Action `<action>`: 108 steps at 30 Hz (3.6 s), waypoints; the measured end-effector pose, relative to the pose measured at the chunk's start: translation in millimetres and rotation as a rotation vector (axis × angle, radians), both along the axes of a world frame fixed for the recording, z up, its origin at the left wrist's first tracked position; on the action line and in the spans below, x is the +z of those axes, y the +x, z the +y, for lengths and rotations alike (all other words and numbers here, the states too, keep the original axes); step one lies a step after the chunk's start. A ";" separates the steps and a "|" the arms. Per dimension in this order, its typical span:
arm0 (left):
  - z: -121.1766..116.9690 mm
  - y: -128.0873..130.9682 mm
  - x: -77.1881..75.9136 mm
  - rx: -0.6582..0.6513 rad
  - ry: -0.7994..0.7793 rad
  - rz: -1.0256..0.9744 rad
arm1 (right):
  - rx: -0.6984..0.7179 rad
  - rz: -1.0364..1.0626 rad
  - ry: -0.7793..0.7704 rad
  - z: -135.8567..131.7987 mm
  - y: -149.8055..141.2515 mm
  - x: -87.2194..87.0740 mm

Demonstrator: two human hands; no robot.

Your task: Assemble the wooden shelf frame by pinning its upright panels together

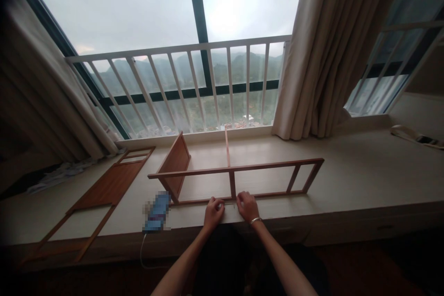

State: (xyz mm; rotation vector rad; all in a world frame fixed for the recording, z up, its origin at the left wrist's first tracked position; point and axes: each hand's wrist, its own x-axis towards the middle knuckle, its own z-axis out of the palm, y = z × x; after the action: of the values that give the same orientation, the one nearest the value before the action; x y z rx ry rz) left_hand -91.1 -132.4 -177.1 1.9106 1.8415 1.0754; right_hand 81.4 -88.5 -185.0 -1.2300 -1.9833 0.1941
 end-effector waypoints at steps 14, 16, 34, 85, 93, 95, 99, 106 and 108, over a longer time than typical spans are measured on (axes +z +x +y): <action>-10.5 -39.3 29.8 0.086 0.069 0.317 | -0.186 0.020 0.038 10.9 3.7 -10.5; -9.1 -57.4 37.5 0.041 0.093 0.381 | -0.148 -0.017 0.049 14.7 9.1 -8.2; 2.1 -92.2 16.3 -0.030 0.080 0.562 | 0.069 -0.380 0.051 25.8 54.8 -5.7; -2.5 -90.0 21.5 0.003 -0.055 0.461 | -0.005 -0.343 -0.049 26.4 55.3 -10.5; -3.4 -89.4 21.1 0.002 -0.068 0.463 | -0.022 -0.344 -0.054 24.8 54.4 -9.0; -3.0 -90.0 19.7 -0.001 -0.062 0.466 | -0.023 -0.344 -0.060 24.8 54.4 -9.1; -2.0 -90.6 16.7 -0.004 -0.052 0.471 | -0.019 -0.348 -0.063 24.2 54.9 -8.7; -1.8 -91.4 16.3 -0.009 -0.049 0.475 | -0.018 -0.341 -0.053 23.4 54.3 -7.1; -2.1 -91.2 17.2 -0.007 -0.050 0.476 | -0.021 -0.341 -0.051 23.7 54.1 -7.5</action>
State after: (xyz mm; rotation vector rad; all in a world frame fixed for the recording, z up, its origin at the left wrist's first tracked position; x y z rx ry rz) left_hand -182.3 -134.5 -160.0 2.2854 2.0652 0.5930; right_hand 135.5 -64.8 -192.4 -1.3890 -2.2654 0.0246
